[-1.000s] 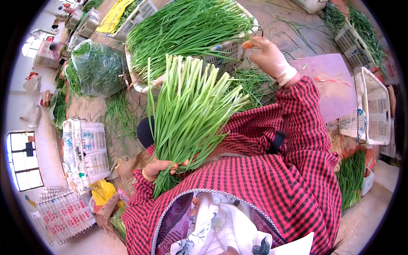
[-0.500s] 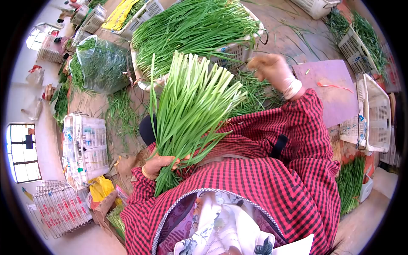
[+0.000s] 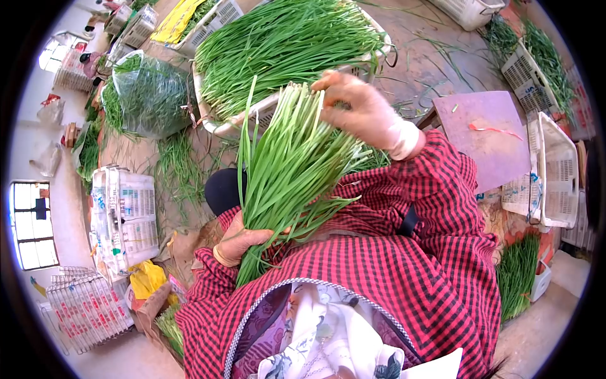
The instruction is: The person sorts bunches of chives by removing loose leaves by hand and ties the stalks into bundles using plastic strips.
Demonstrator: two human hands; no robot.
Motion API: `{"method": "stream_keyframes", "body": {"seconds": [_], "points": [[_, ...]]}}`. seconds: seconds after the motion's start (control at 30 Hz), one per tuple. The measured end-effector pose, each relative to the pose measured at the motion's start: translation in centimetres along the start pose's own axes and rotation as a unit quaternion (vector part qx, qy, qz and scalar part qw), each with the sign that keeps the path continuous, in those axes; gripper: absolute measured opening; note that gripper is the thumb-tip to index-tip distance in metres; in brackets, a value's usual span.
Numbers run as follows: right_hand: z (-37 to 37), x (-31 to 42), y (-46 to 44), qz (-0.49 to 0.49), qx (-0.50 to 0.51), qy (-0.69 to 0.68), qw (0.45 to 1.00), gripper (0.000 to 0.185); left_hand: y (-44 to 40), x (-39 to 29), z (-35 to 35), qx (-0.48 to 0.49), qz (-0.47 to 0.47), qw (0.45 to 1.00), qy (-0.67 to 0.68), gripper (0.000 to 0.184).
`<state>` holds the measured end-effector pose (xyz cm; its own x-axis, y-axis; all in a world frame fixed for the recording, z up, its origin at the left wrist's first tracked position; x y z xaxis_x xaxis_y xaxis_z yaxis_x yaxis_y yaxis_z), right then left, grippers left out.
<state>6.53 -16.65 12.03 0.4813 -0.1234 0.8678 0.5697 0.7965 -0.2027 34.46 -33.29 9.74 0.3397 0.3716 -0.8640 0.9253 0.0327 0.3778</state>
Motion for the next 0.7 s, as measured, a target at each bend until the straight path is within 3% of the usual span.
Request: {"method": "stream_keyframes", "body": {"seconds": [0.07,0.13,0.17,0.2,0.23,0.27,0.3,0.33,0.37,0.4,0.47,0.53,0.6,0.7], "points": [[2.0,-0.9,0.5,-0.034,-0.073,-0.151,0.985,0.013,0.1,0.0,0.2,-0.010,-0.005,1.000,0.000,0.072],[4.1,-2.6,1.8,-0.167,-0.115,-0.185,0.962,0.017,0.2,-0.2,1.2,-0.072,-0.018,0.994,-0.083,0.071],[4.4,-4.3,2.8,-0.166,-0.114,-0.183,0.962,0.017,0.2,-0.5,1.9,-0.056,-0.034,0.996,-0.053,0.062],[4.1,-6.8,4.2,-0.177,-0.138,0.023,0.974,0.018,0.0,-1.0,1.8,-0.056,-0.035,0.996,-0.051,0.062],[3.3,-8.4,5.1,-0.182,-0.158,0.228,0.944,0.019,-0.3,-1.9,1.6,-0.088,-0.040,0.994,-0.044,0.058],[1.7,-9.3,6.0,-0.256,-0.059,0.137,0.955,0.025,-0.6,-2.4,1.7,-0.119,-0.044,0.991,-0.036,0.054],[-0.4,-7.9,6.9,-0.328,0.107,-0.070,0.936,0.030,-1.0,-2.5,2.5,-0.104,-0.084,0.989,-0.058,0.049],[-3.5,-7.7,8.0,-0.312,0.253,-0.145,0.905,0.039,-1.5,-2.5,3.0,-0.104,-0.084,0.989,-0.057,0.049],[-5.4,-5.3,8.7,-0.315,0.345,-0.135,0.874,0.055,-2.0,-2.5,3.2,-0.096,-0.072,0.993,-0.008,0.047],[-8.0,-5.9,9.5,-0.268,0.384,-0.100,0.878,0.072,-2.5,-2.7,3.3,-0.087,-0.061,0.994,0.039,0.045],[-12.1,-7.8,9.7,-0.304,0.435,-0.128,0.838,0.093,-3.7,-3.4,1.7,-0.122,-0.065,0.990,0.026,0.042],[-12.9,-6.3,8.4,-0.261,0.413,-0.314,0.814,0.094,-4.7,-4.3,0.4,-0.123,-0.105,0.986,0.048,0.042],[-11.6,-4.9,5.8,-0.131,0.295,-0.476,0.818,0.096,-5.5,-4.8,-0.8,-0.120,-0.114,0.985,0.047,0.043],[-7.1,-3.0,3.8,-0.138,0.143,-0.561,0.804,0.100,-6.9,-5.3,-2.5,-0.138,-0.184,0.968,-0.105,0.043]]}}
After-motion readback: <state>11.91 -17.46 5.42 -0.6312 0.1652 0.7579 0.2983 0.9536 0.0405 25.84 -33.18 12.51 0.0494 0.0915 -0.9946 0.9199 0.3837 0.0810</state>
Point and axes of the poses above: each hand's wrist, its own y-axis away from the middle knuckle, its own z-axis out of the back of the hand, x = y × z, the point moved 3 cm from there along -y, towards the middle knuckle, and after that the axes turned 13 degrees about -z, right-handed, at the moved point
